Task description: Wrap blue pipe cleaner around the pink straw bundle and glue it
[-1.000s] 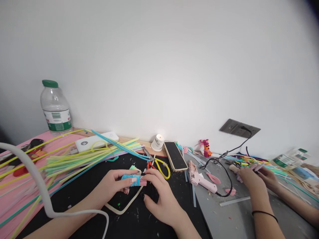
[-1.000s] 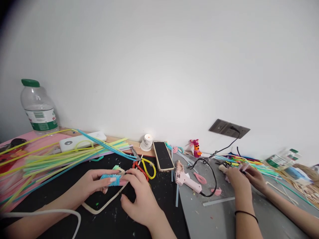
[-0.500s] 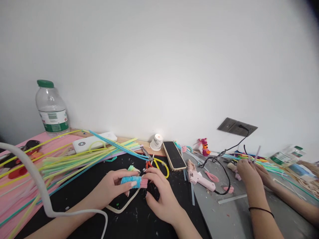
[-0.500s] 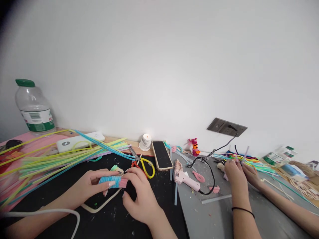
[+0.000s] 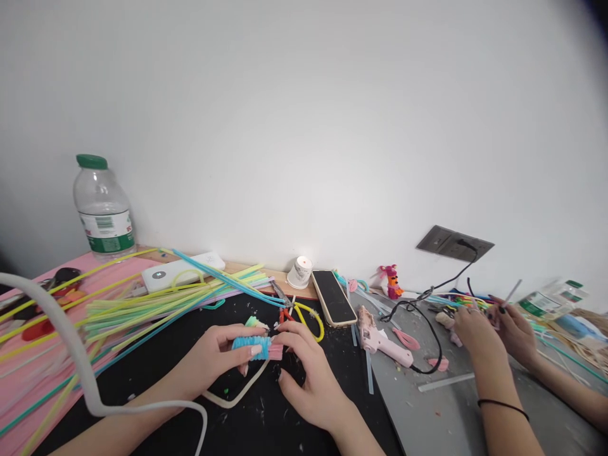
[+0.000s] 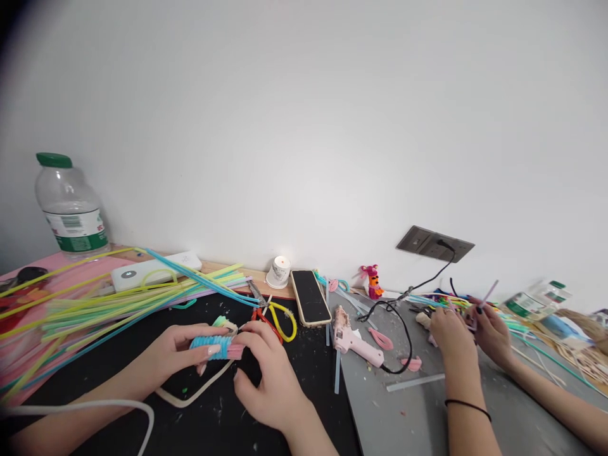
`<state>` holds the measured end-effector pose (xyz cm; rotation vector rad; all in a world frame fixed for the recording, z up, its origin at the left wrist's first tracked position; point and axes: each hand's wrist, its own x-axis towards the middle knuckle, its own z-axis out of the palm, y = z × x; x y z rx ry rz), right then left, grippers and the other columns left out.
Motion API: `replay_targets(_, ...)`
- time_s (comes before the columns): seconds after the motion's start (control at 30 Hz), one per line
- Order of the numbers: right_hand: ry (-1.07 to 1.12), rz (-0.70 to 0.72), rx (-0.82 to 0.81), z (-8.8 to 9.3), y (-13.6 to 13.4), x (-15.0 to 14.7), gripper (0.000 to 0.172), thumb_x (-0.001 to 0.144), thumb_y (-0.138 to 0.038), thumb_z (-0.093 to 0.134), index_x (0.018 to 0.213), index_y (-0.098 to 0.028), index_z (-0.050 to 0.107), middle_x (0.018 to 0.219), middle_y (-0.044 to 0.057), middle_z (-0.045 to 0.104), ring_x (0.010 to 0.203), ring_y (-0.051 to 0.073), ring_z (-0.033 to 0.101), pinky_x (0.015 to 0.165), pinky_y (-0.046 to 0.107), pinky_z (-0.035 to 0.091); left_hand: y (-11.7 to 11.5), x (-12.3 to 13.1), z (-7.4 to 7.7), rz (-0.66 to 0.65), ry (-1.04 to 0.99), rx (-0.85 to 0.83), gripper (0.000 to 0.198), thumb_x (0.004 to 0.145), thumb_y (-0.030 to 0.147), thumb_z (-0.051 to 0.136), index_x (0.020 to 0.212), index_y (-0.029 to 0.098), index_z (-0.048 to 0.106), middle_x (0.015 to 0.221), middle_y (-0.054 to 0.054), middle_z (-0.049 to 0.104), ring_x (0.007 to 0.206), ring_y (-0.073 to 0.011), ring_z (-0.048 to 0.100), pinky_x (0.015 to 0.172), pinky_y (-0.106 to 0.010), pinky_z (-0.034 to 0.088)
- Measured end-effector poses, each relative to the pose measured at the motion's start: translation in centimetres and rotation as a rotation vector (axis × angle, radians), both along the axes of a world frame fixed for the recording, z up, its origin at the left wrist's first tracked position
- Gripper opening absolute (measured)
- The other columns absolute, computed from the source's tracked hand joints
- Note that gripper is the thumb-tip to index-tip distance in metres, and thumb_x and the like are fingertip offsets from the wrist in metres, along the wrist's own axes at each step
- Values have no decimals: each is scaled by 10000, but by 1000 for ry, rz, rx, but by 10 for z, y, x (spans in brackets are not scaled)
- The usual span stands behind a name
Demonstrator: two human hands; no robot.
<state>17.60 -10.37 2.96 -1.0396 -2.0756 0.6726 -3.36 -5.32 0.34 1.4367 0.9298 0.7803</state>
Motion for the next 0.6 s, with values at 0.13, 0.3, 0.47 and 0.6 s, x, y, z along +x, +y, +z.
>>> replay_targets(0.13, -2, 7, 0, 0, 0, 0, 552, 681, -16, 508, 1183, -244, 532, 1247, 63, 492, 1197, 189, 475, 1054, 327, 365, 2, 0, -6, 2, -39, -59, 372, 726, 390, 716, 1050, 207, 740, 792, -16, 727, 554, -135, 570, 585, -253, 480)
replay_targets(0.3, -21, 13, 1, 1, -1, -1, 556, 677, -12, 508, 1181, -246, 533, 1250, 61, 491, 1204, 190, 469, 1055, 322, 364, 2, -1, -11, -4, -87, -134, 376, 724, 388, 727, 1047, 196, 740, 866, -38, 753, 563, -132, 568, 574, -250, 475)
replay_targets(0.47, -7, 3, 5, 0, -1, 0, 557, 689, -17, 505, 1200, -238, 518, 1263, 66, 477, 1209, 192, 460, 1062, 328, 354, 4, -1, -15, -24, -83, -112, 400, 734, 408, 713, 1070, 192, 733, 833, -42, 759, 555, -138, 574, 572, -254, 479)
replay_targets(0.6, -4, 12, 8, -2, 0, 1, 564, 696, -26, 514, 1220, -234, 507, 1269, 70, 468, 1213, 194, 455, 1062, 329, 350, 6, -1, -16, -33, -84, -103, 398, 733, 414, 718, 1067, 198, 734, 832, -40, 761, 545, -132, 566, 563, -249, 470)
